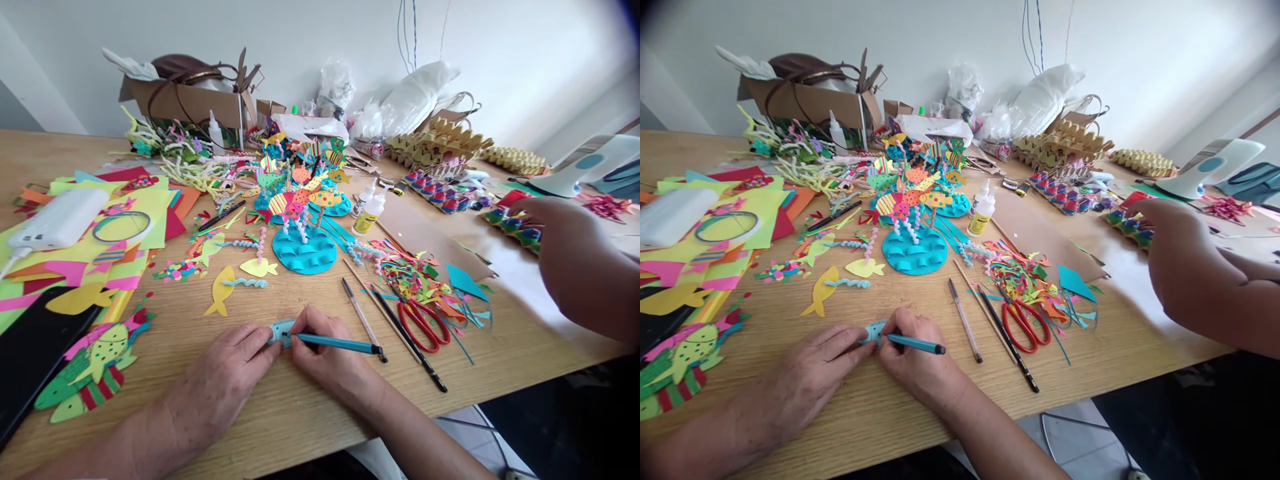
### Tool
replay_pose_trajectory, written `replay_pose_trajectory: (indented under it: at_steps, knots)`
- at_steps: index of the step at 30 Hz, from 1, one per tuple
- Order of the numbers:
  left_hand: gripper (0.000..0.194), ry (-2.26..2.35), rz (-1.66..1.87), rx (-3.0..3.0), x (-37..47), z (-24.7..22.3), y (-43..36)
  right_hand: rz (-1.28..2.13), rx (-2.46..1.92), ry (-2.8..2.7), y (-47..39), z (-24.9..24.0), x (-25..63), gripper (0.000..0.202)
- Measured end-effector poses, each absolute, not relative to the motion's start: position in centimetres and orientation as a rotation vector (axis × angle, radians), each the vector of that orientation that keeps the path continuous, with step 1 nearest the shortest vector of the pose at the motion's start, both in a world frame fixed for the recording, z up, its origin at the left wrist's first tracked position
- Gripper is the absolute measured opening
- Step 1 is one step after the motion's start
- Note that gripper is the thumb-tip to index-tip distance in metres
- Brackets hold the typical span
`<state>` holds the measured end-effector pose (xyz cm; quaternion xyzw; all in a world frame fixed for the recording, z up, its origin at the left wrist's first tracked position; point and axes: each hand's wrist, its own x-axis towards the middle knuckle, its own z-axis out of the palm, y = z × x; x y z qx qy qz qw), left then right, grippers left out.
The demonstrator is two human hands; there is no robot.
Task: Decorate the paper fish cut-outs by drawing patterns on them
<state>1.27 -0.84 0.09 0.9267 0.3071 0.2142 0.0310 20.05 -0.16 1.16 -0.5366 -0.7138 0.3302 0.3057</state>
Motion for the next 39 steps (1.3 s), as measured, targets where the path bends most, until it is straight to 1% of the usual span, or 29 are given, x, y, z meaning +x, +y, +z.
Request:
replay_pose_trajectory:
  at_steps: [11, 18, 24, 39]
  knots:
    - [0.032, 0.950, 0.612, 2.843, 1.14, -0.15, -0.85, 0.876, -1.432, -1.896, -0.12, 1.03, 20.05, 0.013]
    - [0.034, 0.934, 0.614, 2.880, 1.31, 0.33, -0.75, 0.885, -1.435, -1.896, -0.11, 1.13, 20.06, 0.012]
    - [0.040, 0.939, 0.620, 2.945, 1.37, 0.64, -0.78, 0.854, -1.416, -1.883, -0.06, 0.87, 20.14, 0.011]
    - [0.035, 0.934, 0.588, 2.891, 1.25, 0.24, -0.80, 0.855, -1.410, -1.881, -0.04, 0.78, 20.04, 0.010]
